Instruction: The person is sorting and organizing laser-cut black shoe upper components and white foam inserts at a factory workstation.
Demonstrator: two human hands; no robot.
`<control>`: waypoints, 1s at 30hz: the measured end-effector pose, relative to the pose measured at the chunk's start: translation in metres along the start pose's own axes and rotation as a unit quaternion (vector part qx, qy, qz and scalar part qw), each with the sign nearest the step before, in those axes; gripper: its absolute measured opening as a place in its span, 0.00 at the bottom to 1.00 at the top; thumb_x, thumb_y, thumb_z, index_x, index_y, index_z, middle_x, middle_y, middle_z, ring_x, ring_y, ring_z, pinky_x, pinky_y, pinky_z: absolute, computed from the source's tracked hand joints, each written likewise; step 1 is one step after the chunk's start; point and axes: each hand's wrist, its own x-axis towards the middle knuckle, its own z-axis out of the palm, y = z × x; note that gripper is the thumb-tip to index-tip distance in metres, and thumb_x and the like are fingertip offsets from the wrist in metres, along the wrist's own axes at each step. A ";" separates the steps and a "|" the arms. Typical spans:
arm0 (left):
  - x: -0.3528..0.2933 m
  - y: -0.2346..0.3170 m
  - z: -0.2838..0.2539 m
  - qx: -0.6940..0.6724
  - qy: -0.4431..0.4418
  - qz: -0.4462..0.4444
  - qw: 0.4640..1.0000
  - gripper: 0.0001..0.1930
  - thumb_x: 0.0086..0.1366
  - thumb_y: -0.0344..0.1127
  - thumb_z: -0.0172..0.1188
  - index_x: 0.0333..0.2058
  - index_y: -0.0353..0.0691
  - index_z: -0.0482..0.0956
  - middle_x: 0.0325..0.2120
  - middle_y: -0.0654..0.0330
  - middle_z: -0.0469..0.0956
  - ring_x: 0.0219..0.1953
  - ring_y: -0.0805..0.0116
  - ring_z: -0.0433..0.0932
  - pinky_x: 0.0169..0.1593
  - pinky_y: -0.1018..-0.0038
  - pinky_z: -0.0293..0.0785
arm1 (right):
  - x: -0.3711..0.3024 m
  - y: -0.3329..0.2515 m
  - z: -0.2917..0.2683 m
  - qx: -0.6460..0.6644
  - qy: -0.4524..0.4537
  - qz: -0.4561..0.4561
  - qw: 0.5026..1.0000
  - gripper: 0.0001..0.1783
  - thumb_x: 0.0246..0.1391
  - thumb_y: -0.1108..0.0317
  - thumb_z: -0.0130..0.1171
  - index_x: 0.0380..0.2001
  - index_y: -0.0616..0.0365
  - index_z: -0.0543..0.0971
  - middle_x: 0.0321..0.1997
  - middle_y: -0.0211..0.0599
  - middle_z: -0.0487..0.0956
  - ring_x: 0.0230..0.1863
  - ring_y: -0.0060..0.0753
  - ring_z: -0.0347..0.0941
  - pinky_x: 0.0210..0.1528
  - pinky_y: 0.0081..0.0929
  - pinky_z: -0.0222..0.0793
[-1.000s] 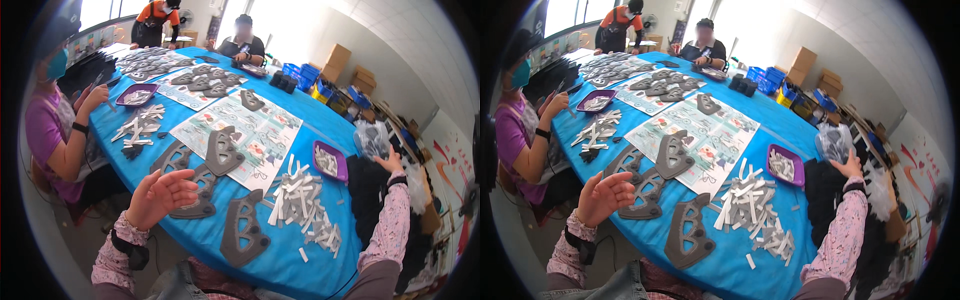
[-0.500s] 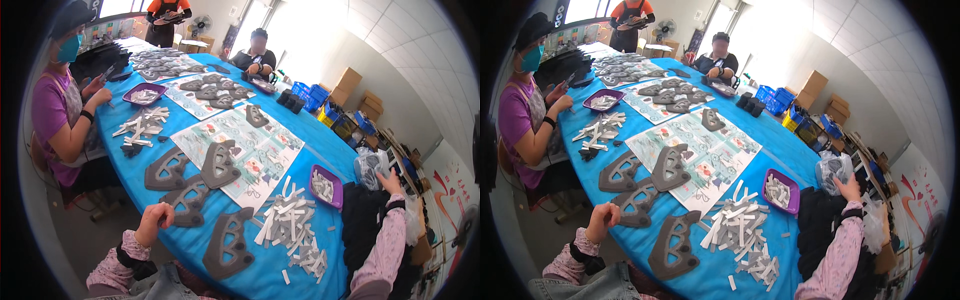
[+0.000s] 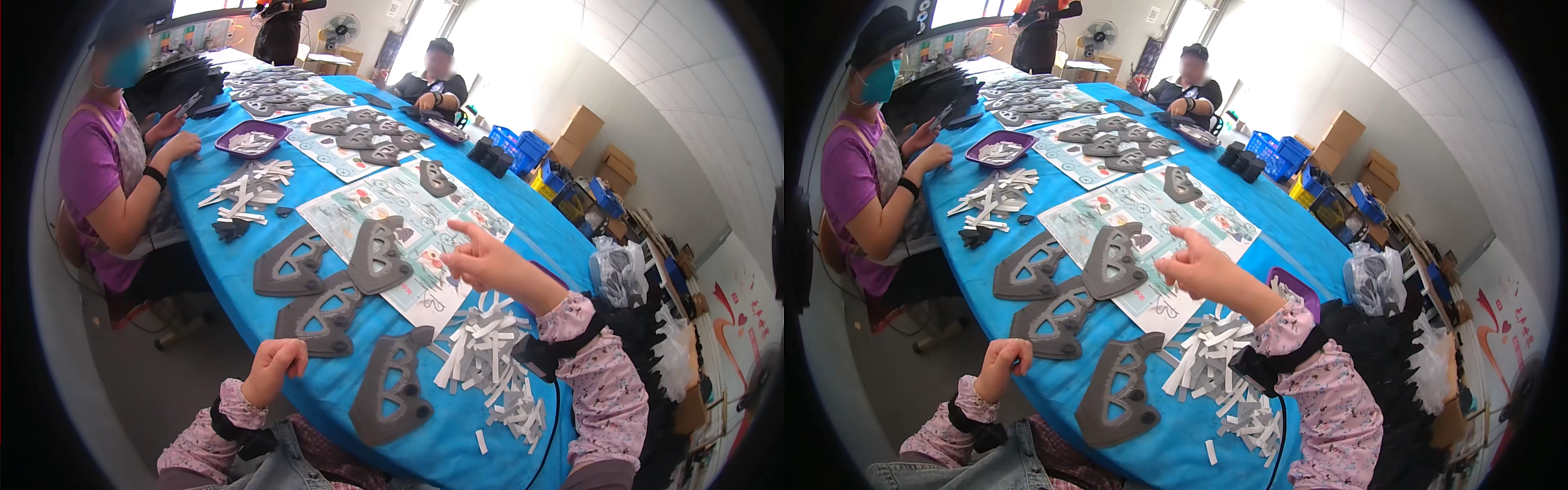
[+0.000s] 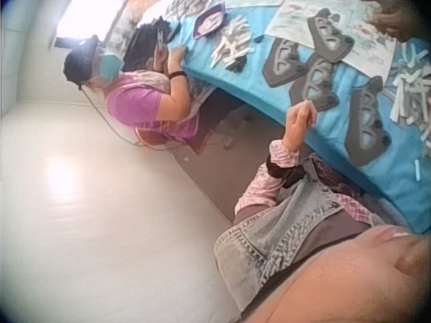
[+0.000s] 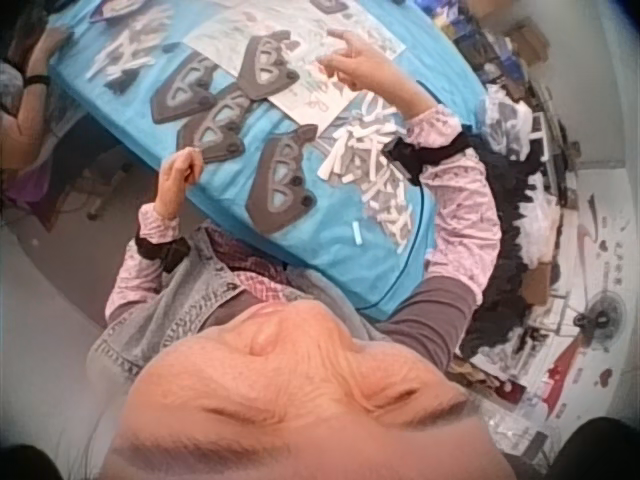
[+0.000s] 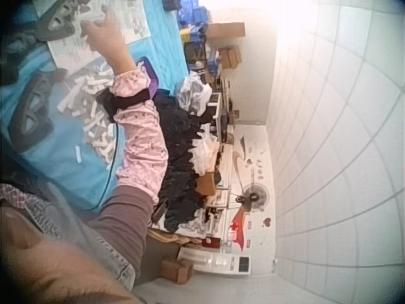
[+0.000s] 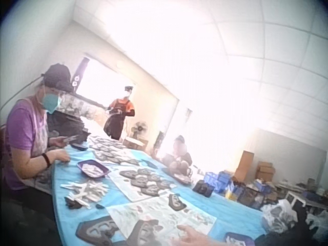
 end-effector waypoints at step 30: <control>0.102 0.043 -0.076 -0.385 -0.013 -0.076 0.920 0.16 0.66 0.36 0.50 0.51 0.37 0.69 0.35 0.66 0.74 0.37 0.72 0.75 0.53 0.71 0.69 | -0.041 0.034 0.101 0.213 -0.269 -0.006 0.939 0.26 0.62 0.61 0.47 0.59 0.61 0.60 0.52 0.44 0.71 0.50 0.35 0.70 0.52 0.31 0.68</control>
